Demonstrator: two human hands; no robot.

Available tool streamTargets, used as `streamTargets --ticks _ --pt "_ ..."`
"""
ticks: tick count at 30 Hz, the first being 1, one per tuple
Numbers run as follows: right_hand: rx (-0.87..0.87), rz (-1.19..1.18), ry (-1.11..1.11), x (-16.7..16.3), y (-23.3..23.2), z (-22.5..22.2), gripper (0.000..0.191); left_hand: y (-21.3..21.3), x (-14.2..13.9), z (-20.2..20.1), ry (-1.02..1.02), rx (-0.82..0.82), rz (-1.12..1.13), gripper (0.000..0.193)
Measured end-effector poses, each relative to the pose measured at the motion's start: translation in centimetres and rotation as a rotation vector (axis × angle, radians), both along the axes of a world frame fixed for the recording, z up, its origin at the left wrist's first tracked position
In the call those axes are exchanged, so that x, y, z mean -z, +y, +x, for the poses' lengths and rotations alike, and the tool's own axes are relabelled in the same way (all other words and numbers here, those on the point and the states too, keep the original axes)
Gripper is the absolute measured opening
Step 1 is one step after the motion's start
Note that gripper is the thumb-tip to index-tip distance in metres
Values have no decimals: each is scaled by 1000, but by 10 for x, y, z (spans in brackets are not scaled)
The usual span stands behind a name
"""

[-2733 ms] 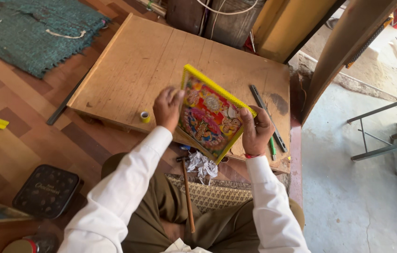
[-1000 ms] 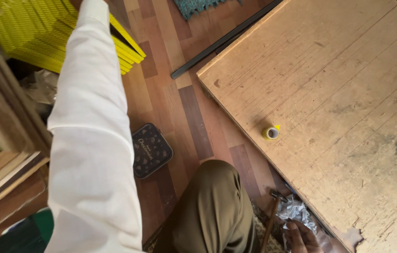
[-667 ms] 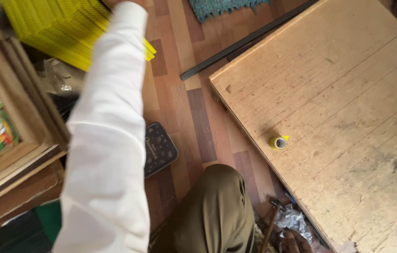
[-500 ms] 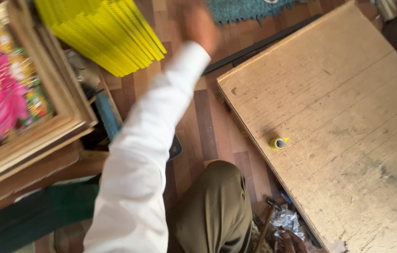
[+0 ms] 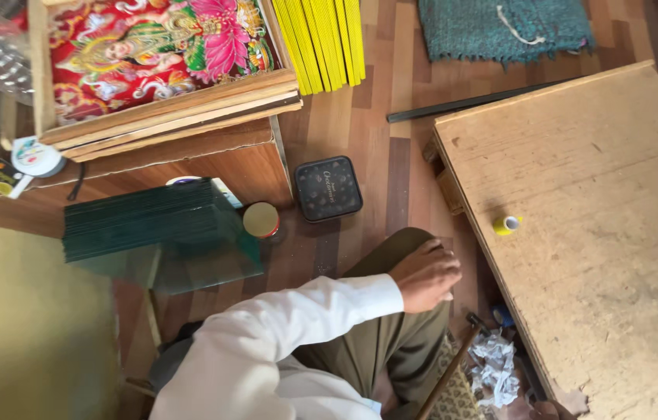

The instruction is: The person sits on the floor and applies a yellow decorative border to a framed religious picture. They measure the frame edges, cut the border material, and use a hammer to secure the border in place.

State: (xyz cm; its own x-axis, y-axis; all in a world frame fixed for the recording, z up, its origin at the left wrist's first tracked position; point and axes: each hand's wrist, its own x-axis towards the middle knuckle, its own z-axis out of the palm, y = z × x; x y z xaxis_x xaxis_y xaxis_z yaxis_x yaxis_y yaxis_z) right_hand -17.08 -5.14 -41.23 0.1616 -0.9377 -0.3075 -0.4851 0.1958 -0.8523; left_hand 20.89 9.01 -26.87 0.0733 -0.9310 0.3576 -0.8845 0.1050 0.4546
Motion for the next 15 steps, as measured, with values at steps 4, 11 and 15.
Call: streamTargets --ticks 4,11,15 --pt "-15 -100 -34 -6 16 -29 37 59 -32 22 120 -203 -238 12" --pt "-24 -233 -8 -32 49 -28 32 202 -136 143 -463 -913 -470 31" --pt "-26 -339 -175 -57 69 -13 30 261 -134 198 -603 -1038 -308 35"
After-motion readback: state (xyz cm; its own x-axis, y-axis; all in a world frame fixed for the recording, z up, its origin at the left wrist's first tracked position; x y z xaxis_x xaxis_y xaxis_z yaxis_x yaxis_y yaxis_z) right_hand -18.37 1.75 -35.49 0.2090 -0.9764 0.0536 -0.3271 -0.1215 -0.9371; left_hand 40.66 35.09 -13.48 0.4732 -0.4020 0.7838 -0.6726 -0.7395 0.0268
